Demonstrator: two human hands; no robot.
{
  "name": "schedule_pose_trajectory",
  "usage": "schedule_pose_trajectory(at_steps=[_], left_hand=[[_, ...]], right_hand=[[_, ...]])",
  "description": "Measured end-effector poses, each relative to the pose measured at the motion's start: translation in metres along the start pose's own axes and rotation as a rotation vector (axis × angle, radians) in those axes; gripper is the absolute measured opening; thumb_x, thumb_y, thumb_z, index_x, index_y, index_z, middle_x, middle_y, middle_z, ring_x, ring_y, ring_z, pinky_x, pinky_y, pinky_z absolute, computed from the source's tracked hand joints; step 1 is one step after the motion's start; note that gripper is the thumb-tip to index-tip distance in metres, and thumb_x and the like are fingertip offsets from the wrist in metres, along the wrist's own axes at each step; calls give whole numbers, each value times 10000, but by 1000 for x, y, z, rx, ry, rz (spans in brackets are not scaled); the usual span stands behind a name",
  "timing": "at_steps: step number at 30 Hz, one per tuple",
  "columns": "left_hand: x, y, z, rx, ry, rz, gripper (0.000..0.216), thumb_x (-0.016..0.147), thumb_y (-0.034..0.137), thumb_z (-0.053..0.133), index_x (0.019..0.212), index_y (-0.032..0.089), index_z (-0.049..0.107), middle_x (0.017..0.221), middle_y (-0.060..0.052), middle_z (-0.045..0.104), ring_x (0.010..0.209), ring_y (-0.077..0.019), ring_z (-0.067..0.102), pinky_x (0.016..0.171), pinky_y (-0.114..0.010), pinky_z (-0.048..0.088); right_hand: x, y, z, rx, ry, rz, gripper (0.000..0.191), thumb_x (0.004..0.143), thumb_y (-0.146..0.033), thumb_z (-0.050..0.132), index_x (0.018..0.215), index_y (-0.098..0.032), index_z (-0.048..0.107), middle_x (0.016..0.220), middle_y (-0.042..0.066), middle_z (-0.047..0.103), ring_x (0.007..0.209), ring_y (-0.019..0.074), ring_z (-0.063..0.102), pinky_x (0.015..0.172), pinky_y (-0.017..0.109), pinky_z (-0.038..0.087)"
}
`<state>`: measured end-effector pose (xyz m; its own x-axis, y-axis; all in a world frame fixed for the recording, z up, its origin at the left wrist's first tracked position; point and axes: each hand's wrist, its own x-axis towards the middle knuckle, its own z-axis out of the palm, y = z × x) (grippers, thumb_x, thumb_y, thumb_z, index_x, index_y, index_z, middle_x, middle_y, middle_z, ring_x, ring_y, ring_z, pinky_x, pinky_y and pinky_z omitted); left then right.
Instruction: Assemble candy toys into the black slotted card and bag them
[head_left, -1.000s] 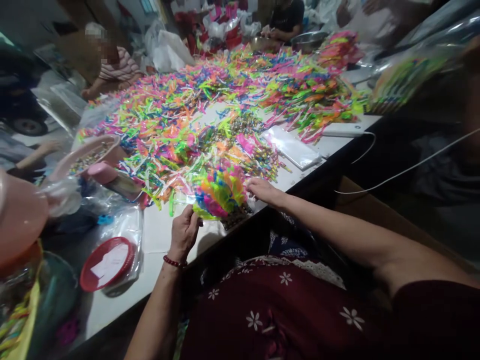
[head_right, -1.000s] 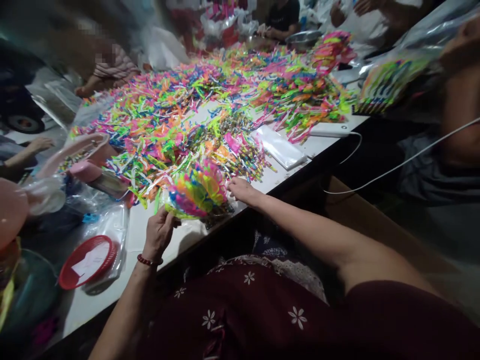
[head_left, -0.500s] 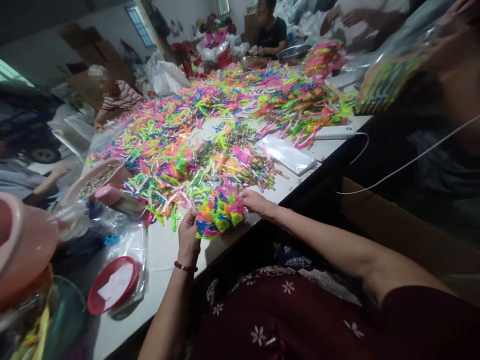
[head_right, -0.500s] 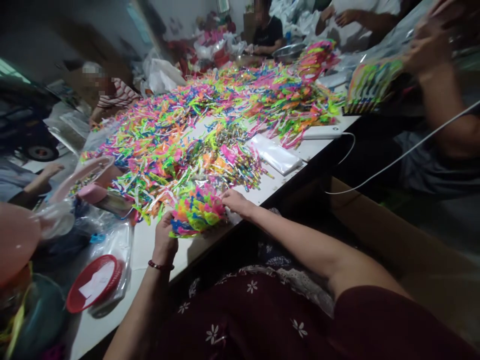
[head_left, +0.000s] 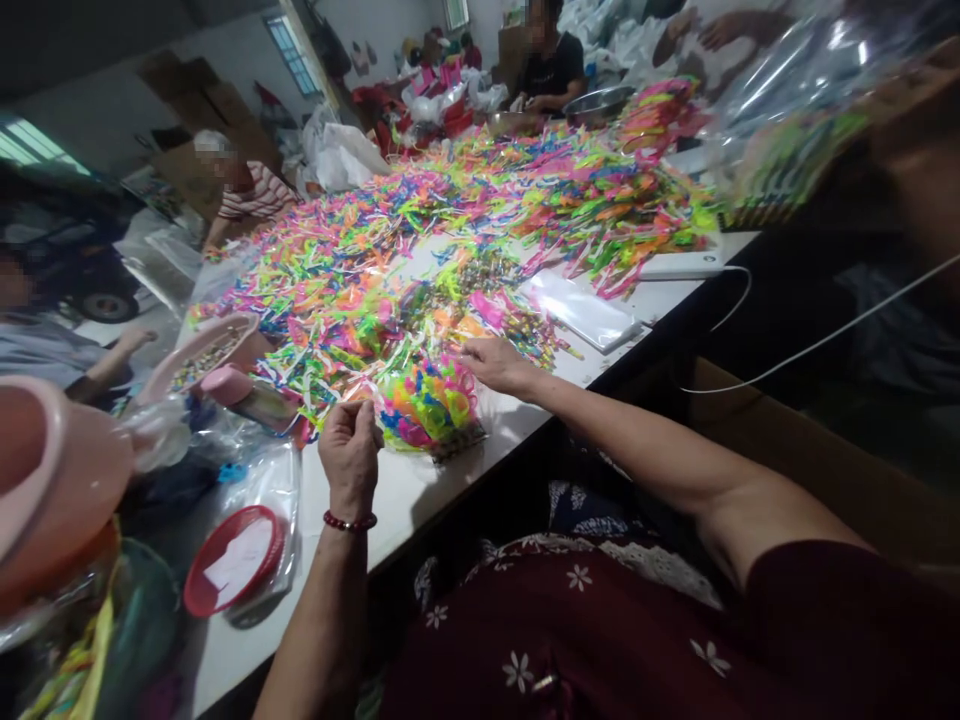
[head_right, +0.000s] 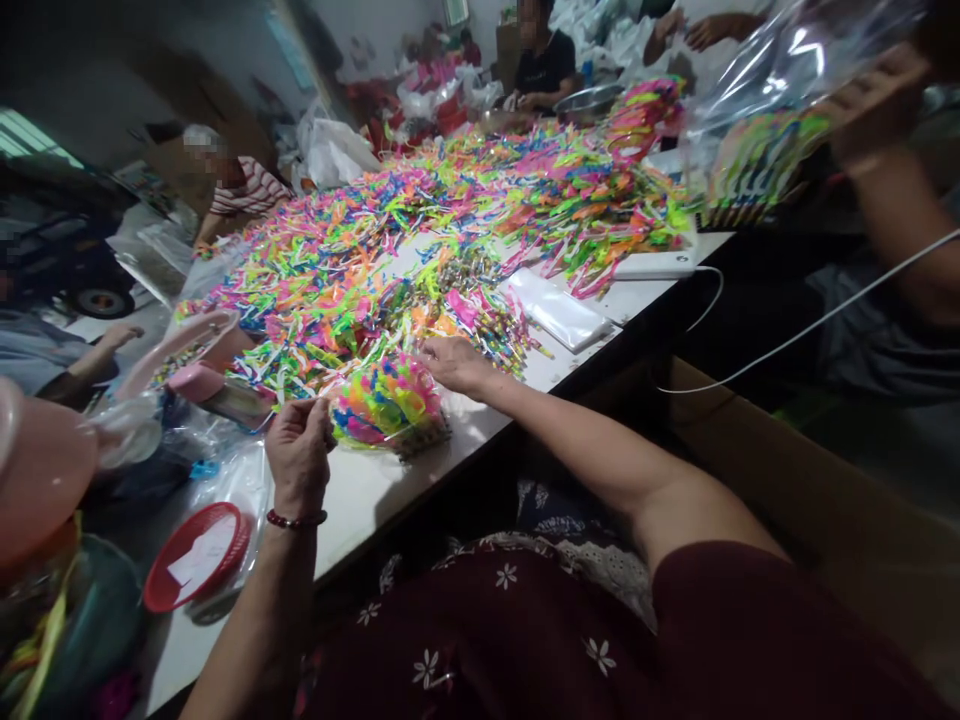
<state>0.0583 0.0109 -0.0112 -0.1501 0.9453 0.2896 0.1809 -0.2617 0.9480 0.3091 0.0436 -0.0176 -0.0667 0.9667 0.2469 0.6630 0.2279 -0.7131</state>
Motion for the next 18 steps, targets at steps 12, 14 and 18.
schedule_pose_trajectory(at_steps=[12,14,18], left_hand=[[57,68,-39,46,193,370,152,867,259,674,801,171,569,604,70,521,443,-37,438,416,-148,344],[67,78,-47,36,232,454,140,889,238,659,808,176,563,652,62,523,469,-34,436,431,-151,350],[66,85,-61,25,193,511,132,931,242,628,830,182,568,703,44,521,550,-49,493,507,-167,417]], right_hand=[[43,-90,-59,-134,160,-317,191,927,-262,565,798,-155,657,717,3,606,706,149,513,691,274,343],[41,-112,-67,-180,196,-365,192,928,-279,563,795,-168,646,761,23,624,726,156,521,706,287,357],[29,-133,-71,-256,199,-413,230,907,-341,547,755,-184,618,794,55,626,710,157,533,674,305,369]])
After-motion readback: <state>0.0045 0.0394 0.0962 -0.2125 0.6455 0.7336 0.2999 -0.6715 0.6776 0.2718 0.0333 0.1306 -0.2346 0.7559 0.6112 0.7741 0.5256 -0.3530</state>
